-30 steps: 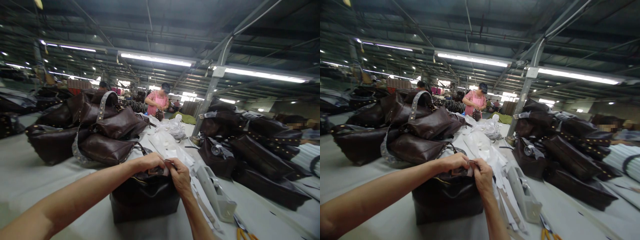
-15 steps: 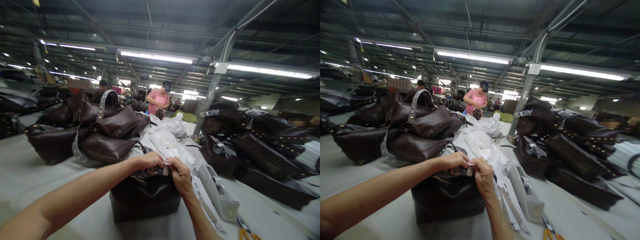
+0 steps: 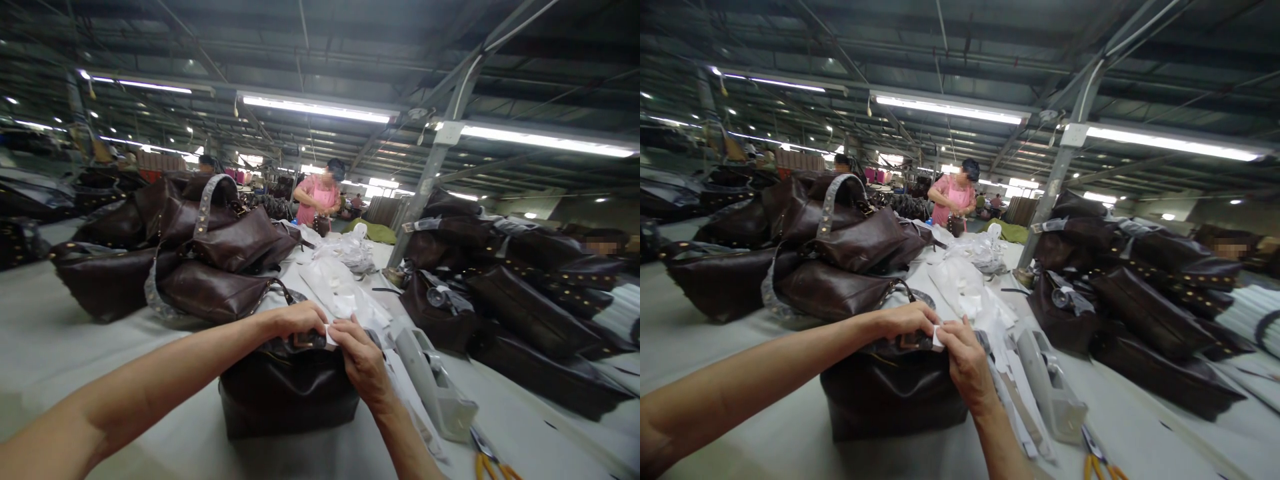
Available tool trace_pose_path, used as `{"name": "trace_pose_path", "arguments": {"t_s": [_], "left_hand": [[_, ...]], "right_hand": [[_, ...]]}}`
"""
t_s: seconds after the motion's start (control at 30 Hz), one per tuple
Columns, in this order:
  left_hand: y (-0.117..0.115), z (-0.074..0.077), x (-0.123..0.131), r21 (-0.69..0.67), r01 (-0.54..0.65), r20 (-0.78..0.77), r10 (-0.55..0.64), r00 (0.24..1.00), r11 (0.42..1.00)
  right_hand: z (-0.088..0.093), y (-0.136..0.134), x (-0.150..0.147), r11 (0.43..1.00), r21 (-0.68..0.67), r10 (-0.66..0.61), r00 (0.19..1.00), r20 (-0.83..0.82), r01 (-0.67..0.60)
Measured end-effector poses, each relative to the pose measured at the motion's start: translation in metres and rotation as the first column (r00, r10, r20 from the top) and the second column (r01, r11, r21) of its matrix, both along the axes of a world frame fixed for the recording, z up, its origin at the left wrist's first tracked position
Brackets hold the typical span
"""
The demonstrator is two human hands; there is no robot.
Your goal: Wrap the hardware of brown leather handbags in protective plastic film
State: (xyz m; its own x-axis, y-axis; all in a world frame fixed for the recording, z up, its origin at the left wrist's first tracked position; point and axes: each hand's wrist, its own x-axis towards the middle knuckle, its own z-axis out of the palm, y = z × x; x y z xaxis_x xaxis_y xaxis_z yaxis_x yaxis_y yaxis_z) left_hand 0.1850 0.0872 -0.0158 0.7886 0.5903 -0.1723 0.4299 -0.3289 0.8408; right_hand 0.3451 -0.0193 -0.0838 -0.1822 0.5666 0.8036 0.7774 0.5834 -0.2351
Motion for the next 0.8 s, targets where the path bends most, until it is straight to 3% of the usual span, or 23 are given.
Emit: {"name": "trace_pose_path", "arguments": {"t_s": [0.1,0.27,0.37,0.57,0.8], "left_hand": [[0.005,-0.004,0.002,-0.056,-0.036,0.049,0.039,0.998,0.998],[0.006,0.000,0.004,0.034,-0.028,0.034,0.027,0.999,0.999],[0.004,0.005,0.005,0.076,-0.014,0.011,0.013,1.000,0.997],[0.004,0.006,0.005,0.106,-0.010,0.008,0.009,1.000,0.994],[0.009,0.001,0.006,0.067,-0.063,-0.027,0.065,0.998,0.996]], "right_hand": [[0.000,-0.011,-0.001,0.998,-0.063,-0.014,0.997,0.074,0.019],[0.007,-0.018,-0.009,0.990,-0.112,-0.084,0.996,0.037,0.088],[0.010,-0.011,-0.015,0.985,-0.082,-0.151,0.988,0.036,0.153],[0.010,0.001,-0.017,0.965,0.023,-0.262,0.947,0.185,0.262],[0.003,0.002,-0.015,0.955,0.159,-0.291,0.894,0.341,0.250]]}}
